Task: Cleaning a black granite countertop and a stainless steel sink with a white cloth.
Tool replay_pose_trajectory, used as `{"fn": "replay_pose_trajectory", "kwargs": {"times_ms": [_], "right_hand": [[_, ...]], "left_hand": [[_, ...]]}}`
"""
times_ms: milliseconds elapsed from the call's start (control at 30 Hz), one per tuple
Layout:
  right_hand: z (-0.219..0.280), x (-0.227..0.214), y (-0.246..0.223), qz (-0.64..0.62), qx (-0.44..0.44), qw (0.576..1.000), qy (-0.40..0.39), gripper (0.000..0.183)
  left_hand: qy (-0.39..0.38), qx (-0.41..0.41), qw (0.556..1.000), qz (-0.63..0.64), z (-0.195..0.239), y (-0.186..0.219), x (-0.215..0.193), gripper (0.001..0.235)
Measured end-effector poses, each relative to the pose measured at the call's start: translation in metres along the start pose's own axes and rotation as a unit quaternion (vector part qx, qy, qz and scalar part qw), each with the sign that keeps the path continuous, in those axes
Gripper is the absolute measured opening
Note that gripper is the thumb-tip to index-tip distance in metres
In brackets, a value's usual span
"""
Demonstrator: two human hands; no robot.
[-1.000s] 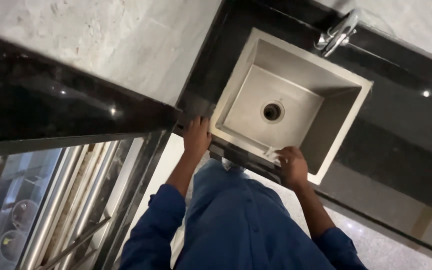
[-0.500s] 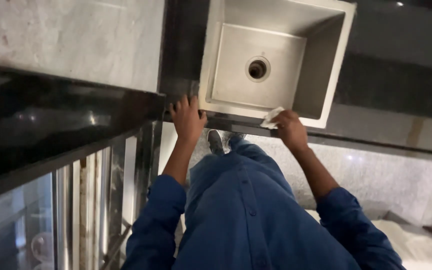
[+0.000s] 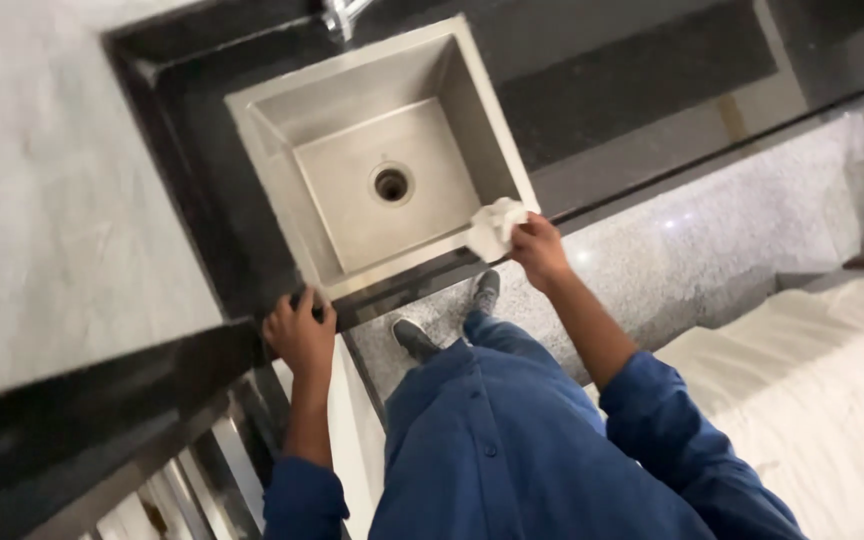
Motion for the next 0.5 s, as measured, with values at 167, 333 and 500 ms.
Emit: {"fn": "replay_pose_trajectory", "kwargs": {"times_ms": [167, 333, 500], "right_hand": [[0.027, -0.083, -0.01, -0.188, -0.015, 0.979, 0.072, 0.041], [0.036, -0.153, 0.009, -0.167, -0.052, 0.972, 0.157, 0.039], [0.013, -0.178, -0.003, 0.272, -0.169, 0.897, 0.304, 0.026]], "left_hand": [[-0.001, 0.038, 0.998, 0.055, 0.001, 0.035, 0.002, 0.033], [-0.025, 0.08, 0.991, 0.106, 0.015, 0.093, 0.015, 0.027], [-0.074, 0.131, 0.98, 0.132, 0.017, 0.151, 0.03, 0.025]]}}
Point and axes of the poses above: each hand's wrist, its own z-axis away from the middle knuckle, its own x-axis out of the palm, y = z × x, the point moved 1 cm from there along -z, towards the middle knuckle, and after that the axes turned 9 degrees about z, right-handed, at the moved point
